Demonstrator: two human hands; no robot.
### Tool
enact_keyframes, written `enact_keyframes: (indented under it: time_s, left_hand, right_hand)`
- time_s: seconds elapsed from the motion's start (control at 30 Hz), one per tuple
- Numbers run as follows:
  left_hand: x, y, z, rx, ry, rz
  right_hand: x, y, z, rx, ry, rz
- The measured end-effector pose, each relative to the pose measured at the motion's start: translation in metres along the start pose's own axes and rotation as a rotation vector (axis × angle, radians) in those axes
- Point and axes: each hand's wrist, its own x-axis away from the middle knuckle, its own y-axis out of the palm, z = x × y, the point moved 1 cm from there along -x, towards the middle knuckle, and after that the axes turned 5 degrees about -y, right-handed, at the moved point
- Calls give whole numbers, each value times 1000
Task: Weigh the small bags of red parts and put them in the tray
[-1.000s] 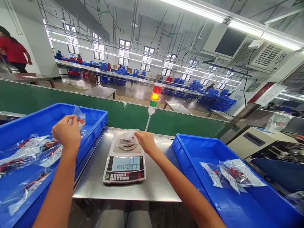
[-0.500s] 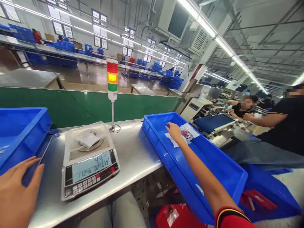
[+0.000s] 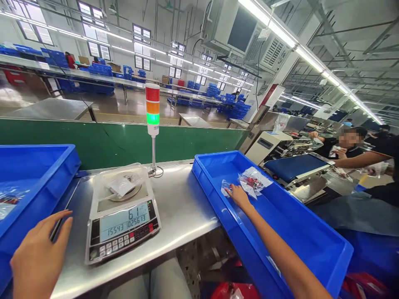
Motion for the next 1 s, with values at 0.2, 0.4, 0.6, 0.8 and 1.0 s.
enact_keyframes:
  time_s: [0.2,0.4,0.6,0.8,1.0]
  left_hand:
    - [2,-17,50,139,-25,-51]
    - [4,-21,78,250,177,32]
    - [1,-16,105,280,428,17]
    - [-14,16,141,36,449,-312]
    - [-53,3,150,-79,181,-248]
  right_hand:
    - [4,5,-25,94,47,-38]
    - [4,-8,-45,106,16,-81]
    - [20,-74,-19,134,127,37]
    - [50,-193,-39,105,51,434]
    - [49,-243,-156,-233,-370,518]
